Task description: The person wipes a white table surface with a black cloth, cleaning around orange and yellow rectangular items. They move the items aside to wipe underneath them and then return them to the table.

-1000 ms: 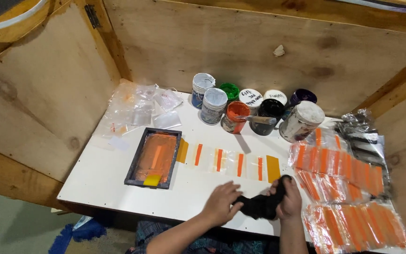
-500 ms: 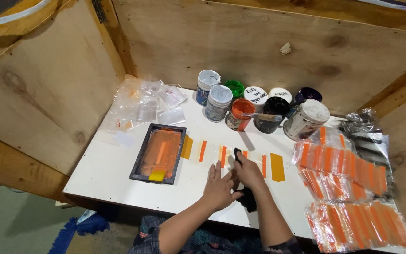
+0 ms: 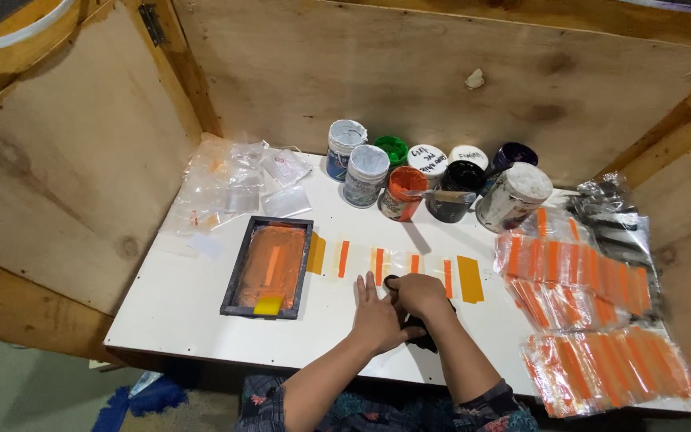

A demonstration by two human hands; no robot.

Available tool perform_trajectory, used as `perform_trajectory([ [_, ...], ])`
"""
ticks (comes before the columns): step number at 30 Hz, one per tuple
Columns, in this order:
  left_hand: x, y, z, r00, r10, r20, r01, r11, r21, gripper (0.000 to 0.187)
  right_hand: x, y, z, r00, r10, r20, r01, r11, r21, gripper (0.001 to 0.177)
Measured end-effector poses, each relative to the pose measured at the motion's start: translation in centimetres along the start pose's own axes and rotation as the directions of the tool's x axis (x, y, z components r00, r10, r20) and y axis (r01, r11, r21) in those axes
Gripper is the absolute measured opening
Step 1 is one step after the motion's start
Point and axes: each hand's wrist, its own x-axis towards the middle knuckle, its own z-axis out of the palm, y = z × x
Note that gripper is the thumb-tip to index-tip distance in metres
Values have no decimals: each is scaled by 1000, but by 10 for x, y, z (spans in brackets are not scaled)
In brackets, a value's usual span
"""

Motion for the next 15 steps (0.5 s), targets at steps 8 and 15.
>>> perform_trajectory([
  [8,-8,2,-8,999,-1,53,-1,999,37,98,3,-3,5,999,-44,24,46,997,-66,56],
  [15,-12,6,-19,992,-10,125,-12,984,178,98,5,-9,0,999,-35,6,35,996,-82,68],
])
